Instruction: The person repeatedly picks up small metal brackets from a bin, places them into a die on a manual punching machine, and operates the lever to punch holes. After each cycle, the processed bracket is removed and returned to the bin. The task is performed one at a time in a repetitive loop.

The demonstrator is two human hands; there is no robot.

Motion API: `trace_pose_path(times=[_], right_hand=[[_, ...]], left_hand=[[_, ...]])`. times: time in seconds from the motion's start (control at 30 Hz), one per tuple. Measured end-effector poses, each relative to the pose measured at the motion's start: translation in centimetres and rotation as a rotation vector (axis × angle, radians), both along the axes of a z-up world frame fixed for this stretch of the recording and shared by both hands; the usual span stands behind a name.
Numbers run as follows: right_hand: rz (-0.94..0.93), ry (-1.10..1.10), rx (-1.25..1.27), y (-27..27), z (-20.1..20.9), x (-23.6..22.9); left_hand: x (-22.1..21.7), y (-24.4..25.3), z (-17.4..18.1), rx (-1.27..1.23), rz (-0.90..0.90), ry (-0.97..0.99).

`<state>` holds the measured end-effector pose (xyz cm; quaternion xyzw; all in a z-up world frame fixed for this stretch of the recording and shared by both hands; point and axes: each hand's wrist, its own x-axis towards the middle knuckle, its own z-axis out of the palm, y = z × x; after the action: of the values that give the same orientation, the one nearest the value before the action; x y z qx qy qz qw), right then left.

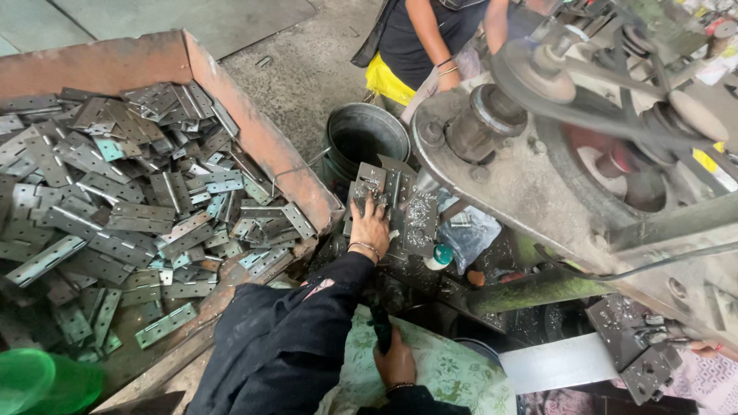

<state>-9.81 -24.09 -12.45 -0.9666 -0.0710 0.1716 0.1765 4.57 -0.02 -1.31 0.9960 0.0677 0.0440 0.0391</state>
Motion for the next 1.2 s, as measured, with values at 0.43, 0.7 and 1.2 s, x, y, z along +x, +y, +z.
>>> trace_pose_path(times=[0.43,0.7,1.2], right_hand=[[0.131,-0.065,-0.156,-2.6,4.3,4.1],[0.171,-0.091,-0.218,-1.8,5.0,4.6],[0.088,-0.006,-0.233,0.6,8.3,3.1]], left_hand=[[-12.0,9.6,2.9,-0.487,0.146,-0.39],[-29.5,19.8,-15.7,-0.321,0.56,0.025],[-35.5,22.4,-23.7,-0.241,0.348,-0.173]])
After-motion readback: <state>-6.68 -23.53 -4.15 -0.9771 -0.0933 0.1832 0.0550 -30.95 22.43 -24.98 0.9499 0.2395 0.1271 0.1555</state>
